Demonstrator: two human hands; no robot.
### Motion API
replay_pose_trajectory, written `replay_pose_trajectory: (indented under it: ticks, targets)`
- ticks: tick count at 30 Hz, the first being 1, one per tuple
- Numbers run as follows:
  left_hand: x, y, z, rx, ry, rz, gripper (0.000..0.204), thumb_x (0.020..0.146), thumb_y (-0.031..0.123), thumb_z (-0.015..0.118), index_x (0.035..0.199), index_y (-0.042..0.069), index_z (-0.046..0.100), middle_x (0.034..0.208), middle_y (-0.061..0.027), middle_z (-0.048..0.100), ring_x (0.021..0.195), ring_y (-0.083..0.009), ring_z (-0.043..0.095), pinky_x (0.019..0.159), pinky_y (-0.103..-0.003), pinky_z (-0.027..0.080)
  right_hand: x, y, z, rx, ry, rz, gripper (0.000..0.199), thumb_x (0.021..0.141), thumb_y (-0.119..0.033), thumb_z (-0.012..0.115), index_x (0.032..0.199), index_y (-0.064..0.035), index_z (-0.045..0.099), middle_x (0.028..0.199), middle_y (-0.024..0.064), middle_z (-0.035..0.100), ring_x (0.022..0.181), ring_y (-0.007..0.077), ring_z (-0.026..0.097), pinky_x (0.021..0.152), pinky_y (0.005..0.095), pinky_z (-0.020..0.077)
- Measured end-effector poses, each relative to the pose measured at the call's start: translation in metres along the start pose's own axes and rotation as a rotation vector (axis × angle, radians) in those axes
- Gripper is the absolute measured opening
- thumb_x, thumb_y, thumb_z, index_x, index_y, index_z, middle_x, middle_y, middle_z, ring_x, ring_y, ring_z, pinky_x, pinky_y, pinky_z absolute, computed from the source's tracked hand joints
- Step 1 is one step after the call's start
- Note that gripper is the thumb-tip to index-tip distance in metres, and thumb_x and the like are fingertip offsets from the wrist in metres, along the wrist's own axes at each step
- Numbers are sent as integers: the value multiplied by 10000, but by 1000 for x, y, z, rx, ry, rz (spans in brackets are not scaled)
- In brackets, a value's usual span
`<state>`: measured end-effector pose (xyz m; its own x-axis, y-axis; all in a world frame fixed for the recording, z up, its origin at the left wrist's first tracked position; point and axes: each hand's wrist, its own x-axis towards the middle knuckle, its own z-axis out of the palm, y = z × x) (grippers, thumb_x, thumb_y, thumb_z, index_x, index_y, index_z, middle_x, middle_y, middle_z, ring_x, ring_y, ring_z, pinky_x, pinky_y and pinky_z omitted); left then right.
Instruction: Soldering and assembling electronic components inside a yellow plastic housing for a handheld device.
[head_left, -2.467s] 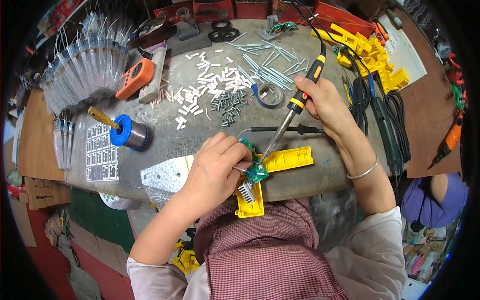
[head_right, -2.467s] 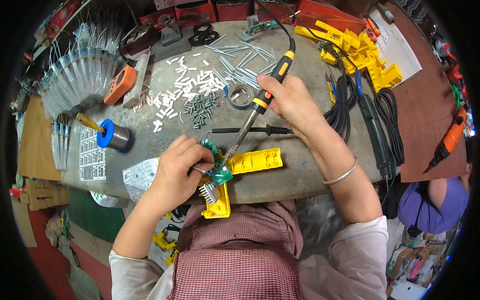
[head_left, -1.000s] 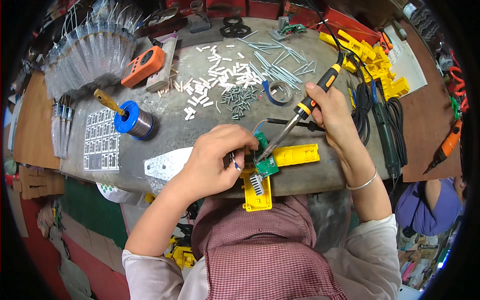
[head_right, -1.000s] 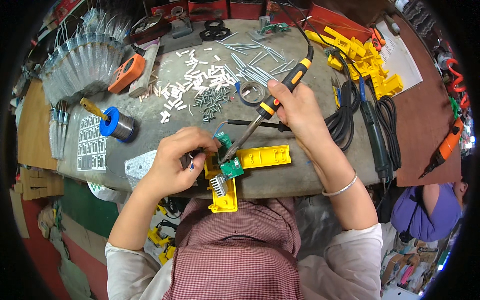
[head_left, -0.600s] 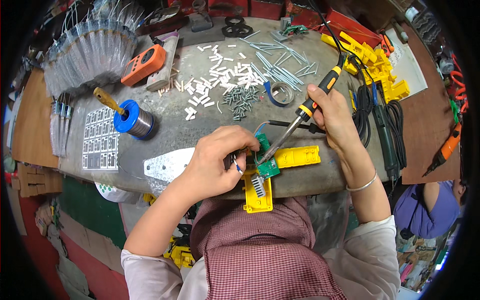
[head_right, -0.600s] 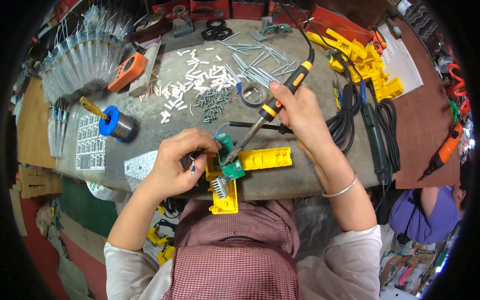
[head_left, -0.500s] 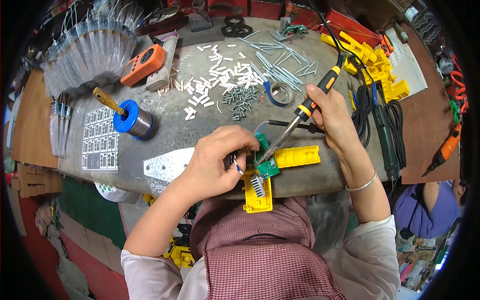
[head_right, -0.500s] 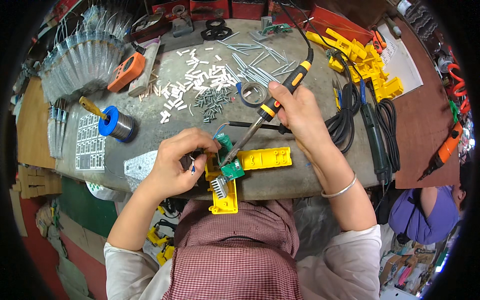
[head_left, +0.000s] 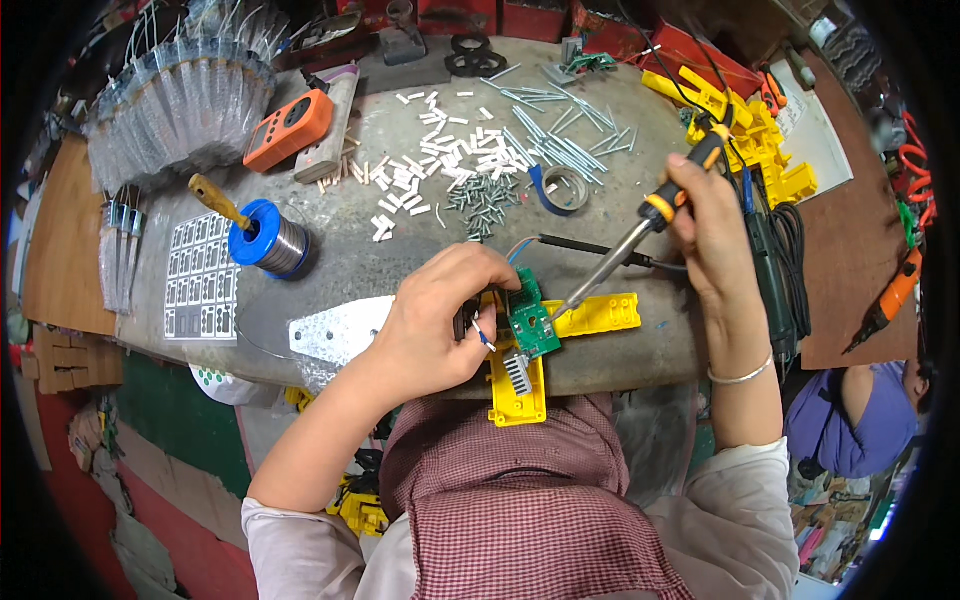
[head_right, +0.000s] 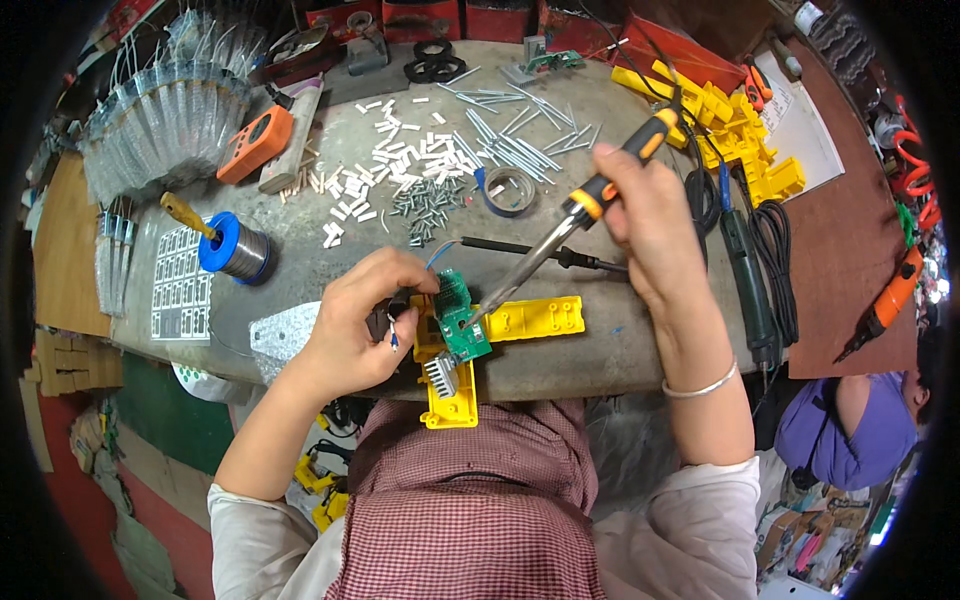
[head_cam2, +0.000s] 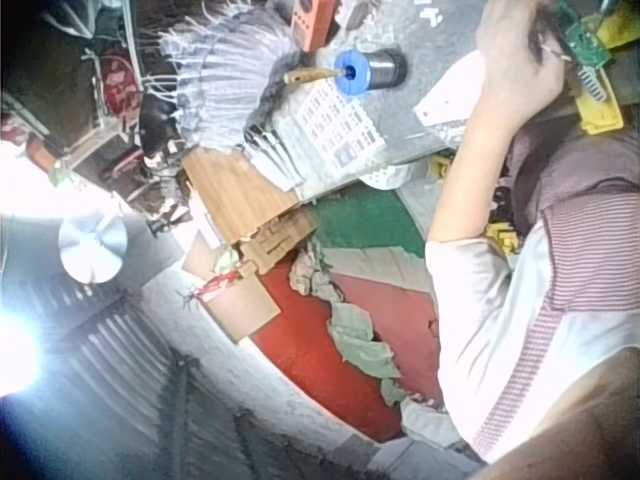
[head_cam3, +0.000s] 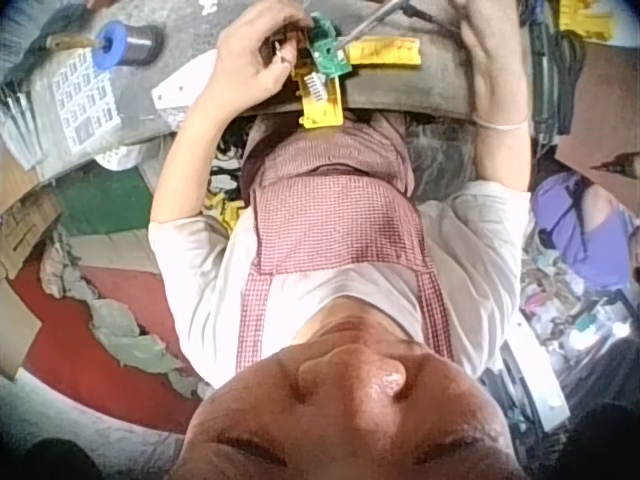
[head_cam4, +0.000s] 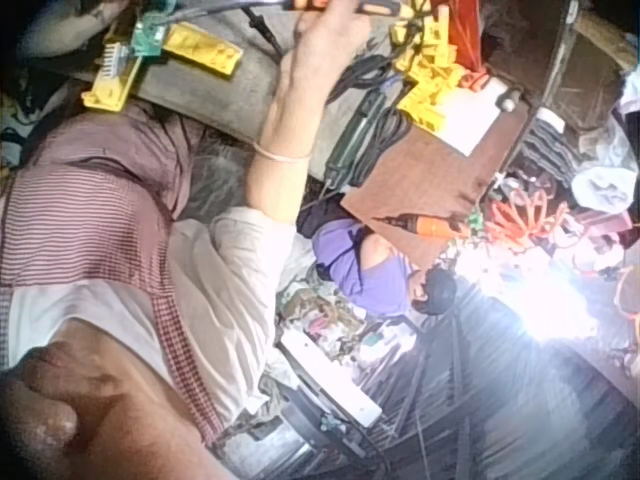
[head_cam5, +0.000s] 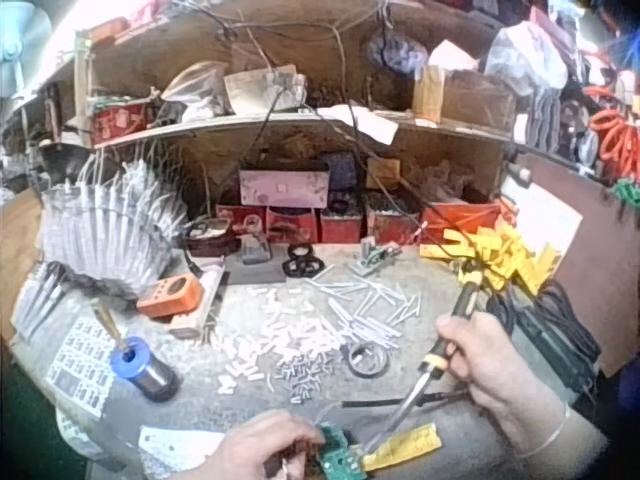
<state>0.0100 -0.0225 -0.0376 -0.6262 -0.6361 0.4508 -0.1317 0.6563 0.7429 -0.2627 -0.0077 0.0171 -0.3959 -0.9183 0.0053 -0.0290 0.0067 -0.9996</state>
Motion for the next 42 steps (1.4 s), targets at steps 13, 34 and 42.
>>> replay_pose_trajectory:
  ticks: [13, 34, 42]
  targets:
    - [11, 11, -33, -19, -123, -28, 539, 785, 335, 761, 1174, 10, 578, 1132, -179, 593, 1074, -373, 581, 936, -415, 471, 88, -51, 87, 98, -161, -389, 242, 952, -282, 640, 1056, -65, 624, 773, 38, 639, 636, 87, 592, 550, 228, 445]
    - [-32, 60, -6, 354, -32, -21, 490, 661, 259, 849, 1035, 10, 654, 922, -120, 615, 753, -279, 582, 620, -353, 479, 32, -15, -85, -740, 24, -463, 305, 909, -136, 629, 1176, 6, 658, 1076, 98, 708, 1018, 158, 647, 894, 309, 493]
    - [-47, 72, 32, 534, 24, -62, 511, 613, 69, 842, 1076, 21, 630, 935, -142, 625, 789, -315, 615, 671, -385, 508, -71, 29, -247, -1065, 385, 202, 430, 831, -240, 698, 1196, -24, 630, 1024, 185, 677, 991, 322, 652, 878, 401, 496]
